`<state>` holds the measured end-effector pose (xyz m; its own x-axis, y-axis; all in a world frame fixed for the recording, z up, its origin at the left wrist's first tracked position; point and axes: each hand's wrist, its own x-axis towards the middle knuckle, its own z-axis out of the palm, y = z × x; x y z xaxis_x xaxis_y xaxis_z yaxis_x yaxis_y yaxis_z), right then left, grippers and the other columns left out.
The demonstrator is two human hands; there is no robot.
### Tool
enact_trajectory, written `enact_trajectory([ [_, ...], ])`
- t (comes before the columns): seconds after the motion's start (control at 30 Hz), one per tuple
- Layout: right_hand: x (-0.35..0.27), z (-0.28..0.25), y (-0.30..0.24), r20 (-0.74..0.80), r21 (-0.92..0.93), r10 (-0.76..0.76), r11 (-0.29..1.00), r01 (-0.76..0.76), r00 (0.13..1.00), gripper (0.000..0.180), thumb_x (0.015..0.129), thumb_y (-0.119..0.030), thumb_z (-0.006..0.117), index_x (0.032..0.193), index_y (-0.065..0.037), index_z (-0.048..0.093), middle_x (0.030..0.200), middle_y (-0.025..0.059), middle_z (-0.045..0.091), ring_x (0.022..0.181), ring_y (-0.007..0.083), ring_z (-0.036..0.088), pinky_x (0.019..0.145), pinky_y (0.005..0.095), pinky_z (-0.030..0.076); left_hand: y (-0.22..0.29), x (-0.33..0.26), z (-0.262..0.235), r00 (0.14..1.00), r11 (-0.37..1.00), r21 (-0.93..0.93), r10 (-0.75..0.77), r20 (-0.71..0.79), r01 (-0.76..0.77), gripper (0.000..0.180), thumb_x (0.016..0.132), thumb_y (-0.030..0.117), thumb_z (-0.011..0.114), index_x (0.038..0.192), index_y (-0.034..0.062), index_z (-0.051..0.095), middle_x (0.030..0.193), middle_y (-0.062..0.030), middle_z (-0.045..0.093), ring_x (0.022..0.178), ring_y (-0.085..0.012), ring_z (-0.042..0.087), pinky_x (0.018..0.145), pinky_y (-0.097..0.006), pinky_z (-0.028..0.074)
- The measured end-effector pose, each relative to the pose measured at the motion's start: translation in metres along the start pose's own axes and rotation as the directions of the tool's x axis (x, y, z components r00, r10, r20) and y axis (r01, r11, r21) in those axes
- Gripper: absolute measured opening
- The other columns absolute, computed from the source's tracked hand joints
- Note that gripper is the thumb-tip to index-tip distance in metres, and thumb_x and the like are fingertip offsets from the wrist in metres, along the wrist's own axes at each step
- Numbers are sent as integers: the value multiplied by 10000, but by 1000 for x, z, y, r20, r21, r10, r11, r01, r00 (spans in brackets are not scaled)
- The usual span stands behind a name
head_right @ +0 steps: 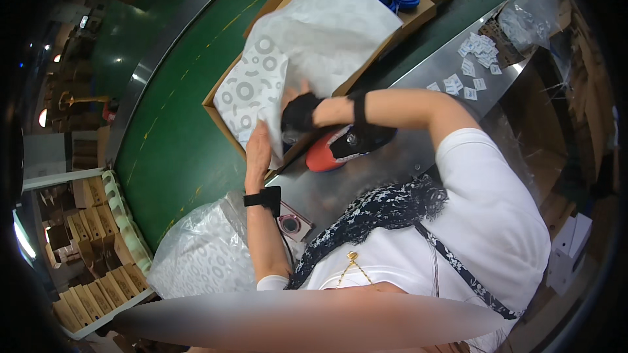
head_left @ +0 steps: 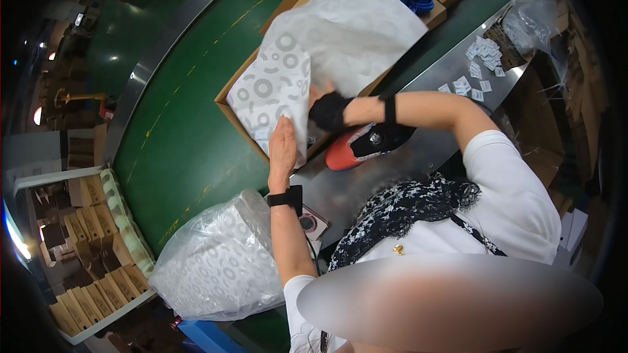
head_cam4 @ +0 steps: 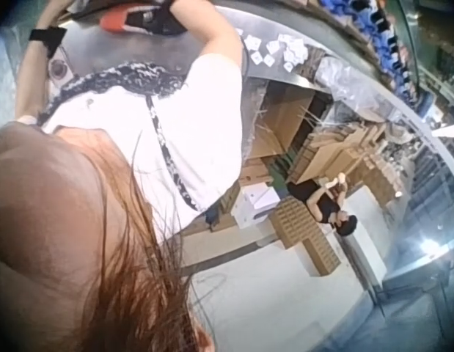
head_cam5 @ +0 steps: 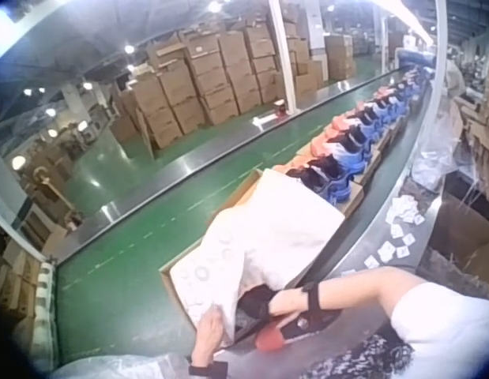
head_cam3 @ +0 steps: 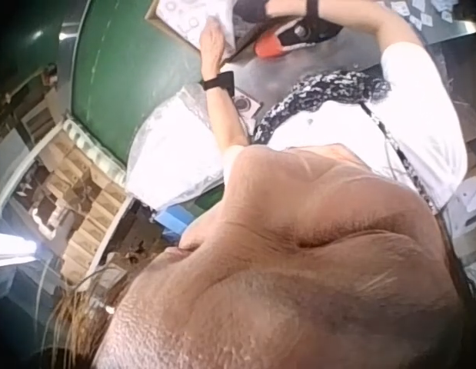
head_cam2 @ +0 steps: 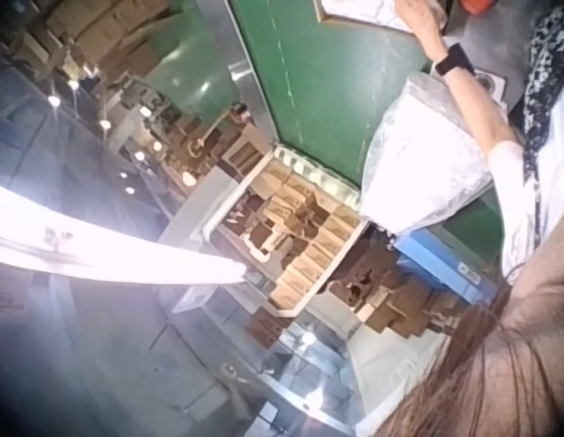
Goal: Packing pairs of shoes into boxes with tissue paper and silica gel packets.
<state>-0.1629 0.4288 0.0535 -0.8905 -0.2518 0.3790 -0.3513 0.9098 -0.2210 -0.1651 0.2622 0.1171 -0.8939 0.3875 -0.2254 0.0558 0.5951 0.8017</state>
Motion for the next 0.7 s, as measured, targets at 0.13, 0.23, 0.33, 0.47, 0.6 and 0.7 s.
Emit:
enact_trajectory([
  [0.13, 10, -69, 100, -88, 159, 424, 899, -407, 901, 377, 722, -185, 534, 1069, -43, 495, 1094, 166, 491, 928, 334, 504, 821, 377, 402, 11, 0, 17, 989, 791, 612, -87, 117, -3, 549, 840, 498, 360, 1164, 74, 488, 1249, -267, 338, 1171, -396, 294, 919, -525, 249],
  [0.23, -16, -140, 93, -398, 167, 94, 986, -28, 913, 296, 716, -129, 578, 993, -44, 517, 998, 140, 528, 827, 286, 546, 723, 344, 452, 3, -3, 24, 973, 851, 525, 145, -178, -31, 488, 824, 453, 435, 1061, 43, 553, 1225, -263, 345, 1165, -387, 282, 892, -542, 253],
  [0.33, -65, -182, 77, -376, 411, 406, 879, -243, 833, 69, 737, -81, 542, 773, -24, 528, 716, 111, 547, 659, 254, 554, 590, 301, 442, 20, -12, 24, 910, 926, 351, 258, -324, -137, 365, 782, 349, 553, 960, 32, 581, 1055, -215, 492, 999, -316, 455, 807, -430, 371],
  [0.47, -156, -132, 102, 420, 340, 586, 606, -719, 693, 451, 791, -418, 502, 962, -3, 552, 830, 156, 597, 768, 252, 588, 698, 321, 452, 30, -64, 41, 941, 940, 46, 335, 50, -337, 320, 691, 243, 686, 870, -2, 582, 840, -124, 599, 769, -249, 574, 684, -300, 455],
  [0.6, -139, -145, 64, 867, 378, 354, -9, -926, 351, 570, 779, -500, 500, 1073, -11, 513, 935, 105, 574, 793, 174, 566, 698, 299, 464, 37, -88, 78, 864, 723, 509, 497, 86, -467, 694, 575, 309, 757, 1110, -3, 444, 1139, -162, 457, 1066, -311, 432, 868, -376, 373],
  [0.7, -123, -159, 52, 877, 444, 112, 181, -877, 467, 474, 805, -439, 502, 1033, -25, 532, 857, 82, 576, 741, 135, 561, 649, 266, 471, 20, -87, 82, 947, 942, 211, 294, -133, -263, 635, 595, 238, 754, 1100, 2, 452, 1072, -151, 506, 1007, -283, 485, 851, -364, 388],
])
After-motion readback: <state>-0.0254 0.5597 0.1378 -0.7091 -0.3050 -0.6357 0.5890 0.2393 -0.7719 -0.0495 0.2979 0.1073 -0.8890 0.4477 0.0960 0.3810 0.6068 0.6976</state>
